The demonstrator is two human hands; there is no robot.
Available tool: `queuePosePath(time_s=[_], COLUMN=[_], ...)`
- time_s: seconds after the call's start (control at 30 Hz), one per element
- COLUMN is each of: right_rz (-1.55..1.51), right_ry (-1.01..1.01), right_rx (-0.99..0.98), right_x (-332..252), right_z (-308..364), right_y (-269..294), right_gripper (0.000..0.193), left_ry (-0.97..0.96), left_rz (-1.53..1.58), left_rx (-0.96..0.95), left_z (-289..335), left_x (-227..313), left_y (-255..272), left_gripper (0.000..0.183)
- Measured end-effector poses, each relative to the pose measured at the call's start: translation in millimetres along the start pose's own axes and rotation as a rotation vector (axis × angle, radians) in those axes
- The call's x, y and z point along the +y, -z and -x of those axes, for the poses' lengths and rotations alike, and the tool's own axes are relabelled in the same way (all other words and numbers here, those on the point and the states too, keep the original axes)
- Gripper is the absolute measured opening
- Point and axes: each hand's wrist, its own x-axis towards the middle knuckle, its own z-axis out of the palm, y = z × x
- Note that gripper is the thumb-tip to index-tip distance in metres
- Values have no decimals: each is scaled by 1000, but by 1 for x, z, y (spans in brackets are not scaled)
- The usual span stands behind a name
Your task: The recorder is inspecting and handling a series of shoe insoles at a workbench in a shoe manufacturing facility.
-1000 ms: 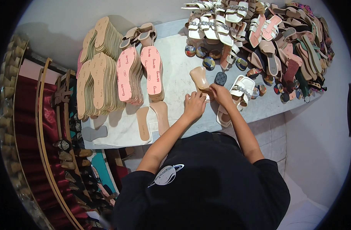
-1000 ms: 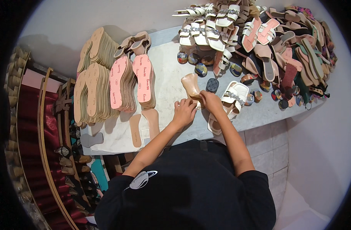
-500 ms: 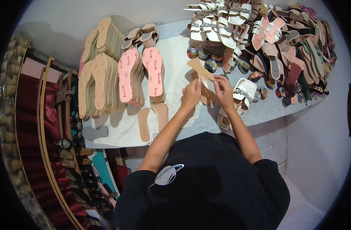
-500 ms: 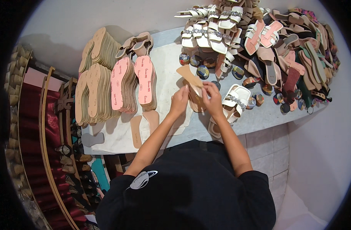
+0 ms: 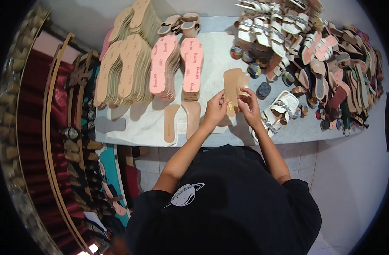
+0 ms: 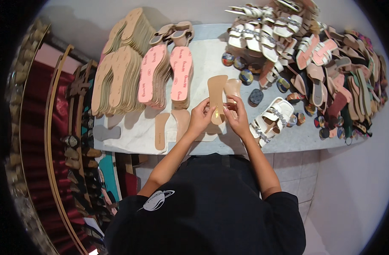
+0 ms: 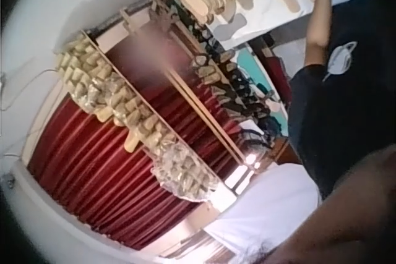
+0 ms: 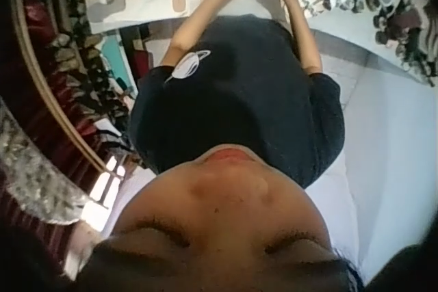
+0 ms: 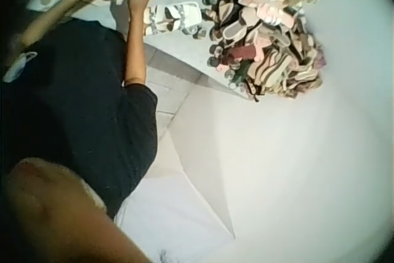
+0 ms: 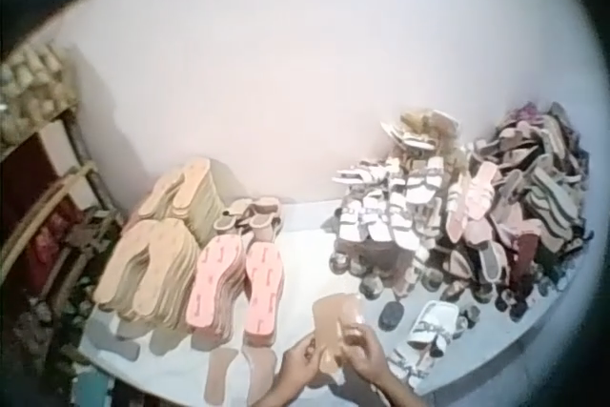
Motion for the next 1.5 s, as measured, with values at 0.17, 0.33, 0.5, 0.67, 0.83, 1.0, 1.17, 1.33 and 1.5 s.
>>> queuePosePath(time_s=[0.17, 0.33, 0.5, 0.67, 0.83, 1.0, 1.17, 1.33, 1.5], right_rz=[-95, -38, 30, 123, 192, 244, 337, 346, 357], right_ry=[87, 47, 70, 173, 100, 78, 67, 40, 42], right_rx=[-30, -175, -273, -343, -433, -442, -432, -393, -386], right_x=[6, 12, 16, 36, 45, 50, 50, 50, 54], right_z=[-13, -8, 2, 6, 12, 15, 15, 15, 14], right_y=[-54, -102, -149, -182, -208, -220, -221, -221, -221], right_gripper=[41, 33, 31, 30, 32, 32, 26, 25, 26], left_ry=[-40, -64, -120, -117, -2, 15, 7, 21, 22], left_rz=[-18, -296, -518, -575, -677, -783, -783, -750, -738], left_rx=[117, 253, 353, 323, 296, 282, 264, 243, 207], left_z=[34, 65, 95, 118, 139, 145, 148, 149, 151], left_x=[-5, -9, -29, -44, -55, -72, -73, -75, -76], left_y=[43, 87, 124, 146, 160, 170, 172, 177, 178], left_gripper=[39, 44, 59, 78, 95, 88, 84, 81, 83])
